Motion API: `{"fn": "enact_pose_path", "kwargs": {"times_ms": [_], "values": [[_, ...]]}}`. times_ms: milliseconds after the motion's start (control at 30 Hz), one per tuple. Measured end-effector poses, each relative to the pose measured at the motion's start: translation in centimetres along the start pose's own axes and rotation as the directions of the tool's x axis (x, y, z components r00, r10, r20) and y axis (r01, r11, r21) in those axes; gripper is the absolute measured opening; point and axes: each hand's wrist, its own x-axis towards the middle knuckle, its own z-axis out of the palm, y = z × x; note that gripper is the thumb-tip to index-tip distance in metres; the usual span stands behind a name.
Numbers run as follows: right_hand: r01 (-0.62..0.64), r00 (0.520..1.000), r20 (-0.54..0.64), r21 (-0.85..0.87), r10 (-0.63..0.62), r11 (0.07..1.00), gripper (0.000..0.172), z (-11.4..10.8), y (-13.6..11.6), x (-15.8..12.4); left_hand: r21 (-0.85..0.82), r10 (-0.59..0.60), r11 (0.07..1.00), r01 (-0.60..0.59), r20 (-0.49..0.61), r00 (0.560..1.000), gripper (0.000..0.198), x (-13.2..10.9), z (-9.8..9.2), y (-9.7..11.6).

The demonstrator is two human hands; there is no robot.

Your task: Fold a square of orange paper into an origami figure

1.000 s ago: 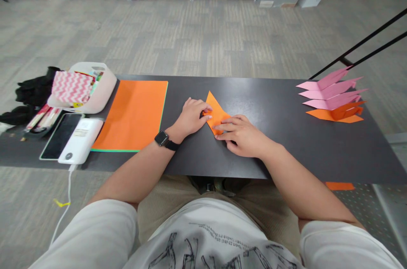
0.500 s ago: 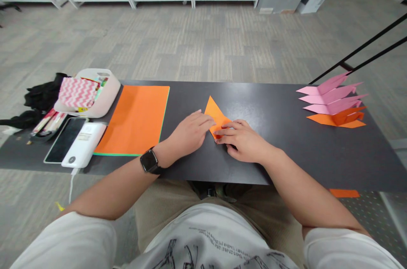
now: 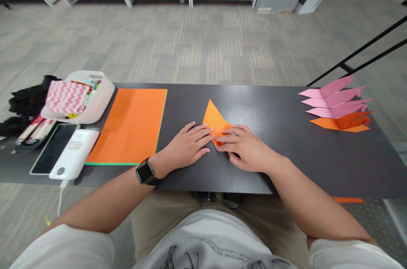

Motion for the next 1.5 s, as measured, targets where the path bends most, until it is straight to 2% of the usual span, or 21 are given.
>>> {"fn": "enact_pose_path", "kwargs": {"times_ms": [1500], "values": [[-0.023,0.999,0.039,0.008,0.023,1.0,0.049,0.0,0.2,-0.1,-0.093,0.015,0.996,-0.011,0.047,0.999,0.05,-0.3,0.2,-1.1]]}}
